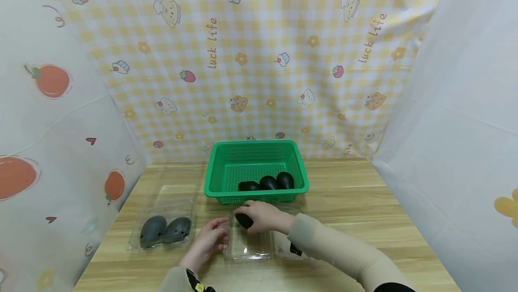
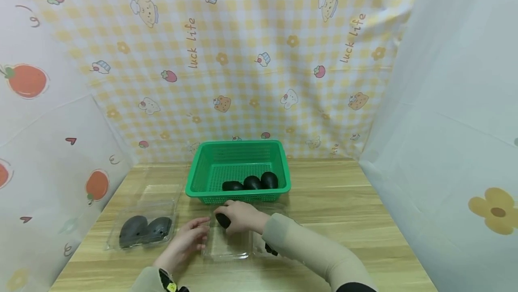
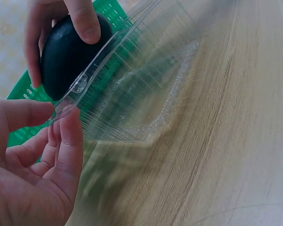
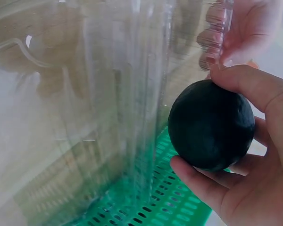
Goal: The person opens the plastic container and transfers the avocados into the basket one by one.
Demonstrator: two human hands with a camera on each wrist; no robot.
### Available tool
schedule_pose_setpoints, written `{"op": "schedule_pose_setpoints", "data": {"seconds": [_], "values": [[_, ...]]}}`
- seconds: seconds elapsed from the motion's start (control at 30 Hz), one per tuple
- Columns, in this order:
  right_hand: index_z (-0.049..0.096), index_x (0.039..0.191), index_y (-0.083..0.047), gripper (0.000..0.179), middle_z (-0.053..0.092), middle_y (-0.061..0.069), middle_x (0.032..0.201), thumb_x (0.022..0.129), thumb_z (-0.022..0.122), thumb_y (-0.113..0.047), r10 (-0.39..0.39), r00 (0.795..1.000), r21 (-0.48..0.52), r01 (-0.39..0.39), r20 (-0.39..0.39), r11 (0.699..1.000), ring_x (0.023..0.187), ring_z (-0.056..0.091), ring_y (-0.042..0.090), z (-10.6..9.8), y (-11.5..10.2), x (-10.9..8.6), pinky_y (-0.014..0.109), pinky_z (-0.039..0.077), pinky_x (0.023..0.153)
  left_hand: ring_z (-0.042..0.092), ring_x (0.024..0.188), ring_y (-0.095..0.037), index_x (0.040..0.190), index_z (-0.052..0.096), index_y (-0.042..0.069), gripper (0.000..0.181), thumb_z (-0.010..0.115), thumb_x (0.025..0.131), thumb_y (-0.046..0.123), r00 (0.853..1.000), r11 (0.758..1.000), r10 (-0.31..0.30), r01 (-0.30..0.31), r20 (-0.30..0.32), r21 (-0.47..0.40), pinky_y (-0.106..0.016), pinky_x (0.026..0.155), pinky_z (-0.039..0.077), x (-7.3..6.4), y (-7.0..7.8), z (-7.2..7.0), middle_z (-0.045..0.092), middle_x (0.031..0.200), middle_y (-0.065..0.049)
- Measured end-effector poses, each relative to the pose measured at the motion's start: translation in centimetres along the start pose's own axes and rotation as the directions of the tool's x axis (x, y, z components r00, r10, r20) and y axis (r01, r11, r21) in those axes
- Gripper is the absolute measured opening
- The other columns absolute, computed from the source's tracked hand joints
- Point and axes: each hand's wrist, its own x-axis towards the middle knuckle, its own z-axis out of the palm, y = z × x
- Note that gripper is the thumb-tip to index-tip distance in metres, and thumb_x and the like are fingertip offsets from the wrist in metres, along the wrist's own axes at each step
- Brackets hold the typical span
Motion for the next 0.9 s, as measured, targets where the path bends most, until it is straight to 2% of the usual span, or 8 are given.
{"op": "schedule_pose_setpoints", "data": {"seconds": [0.33, 0.67, 0.9], "values": [[0.055, 0.137, -0.023, 0.063, 0.054, 0.002, 0.13, 0.079, 0.08, -0.021, -0.035, 0.999, -0.007, 0.035, -0.022, 0.999, 0.105, 0.056, 0.012, -1.3, -0.1, -0.4, 0.025, 0.049, 0.083, 0.055, 0.074, -0.016, 0.136, 0.044, -0.008, 0.047, 0.056, 0.095, 0.01, 1.0, 1.0, -0.001, 0.001, 0.011, 0.007, -0.028, 0.058, 0.053, -0.1, 0.1, -0.1, 0.053, 0.093, -0.008], [0.054, 0.138, -0.021, 0.063, 0.053, 0.003, 0.132, 0.08, 0.079, -0.023, -0.064, 0.998, -0.018, 0.063, -0.028, 0.998, 0.111, 0.055, 0.014, -2.0, 0.0, -0.8, 0.027, 0.049, 0.088, 0.055, 0.073, -0.016, 0.135, 0.046, -0.009, 0.047, 0.058, 0.093, 0.009, 1.0, 1.0, 0.002, -0.002, 0.008, 0.003, -0.029, 0.057, 0.053, -0.1, 0.0, -0.1, 0.054, 0.092, -0.007], [0.052, 0.14, -0.022, 0.064, 0.053, 0.001, 0.132, 0.081, 0.078, -0.025, -0.088, 0.995, -0.027, 0.087, -0.037, 0.996, 0.107, 0.056, 0.012, -2.8, 0.0, -1.2, 0.025, 0.049, 0.083, 0.055, 0.073, -0.017, 0.134, 0.047, -0.008, 0.046, 0.058, 0.093, 0.008, 1.0, 1.0, -0.016, 0.016, -0.01, 0.005, -0.029, 0.057, 0.053, 0.0, 0.0, 0.0, 0.054, 0.093, -0.008]]}}
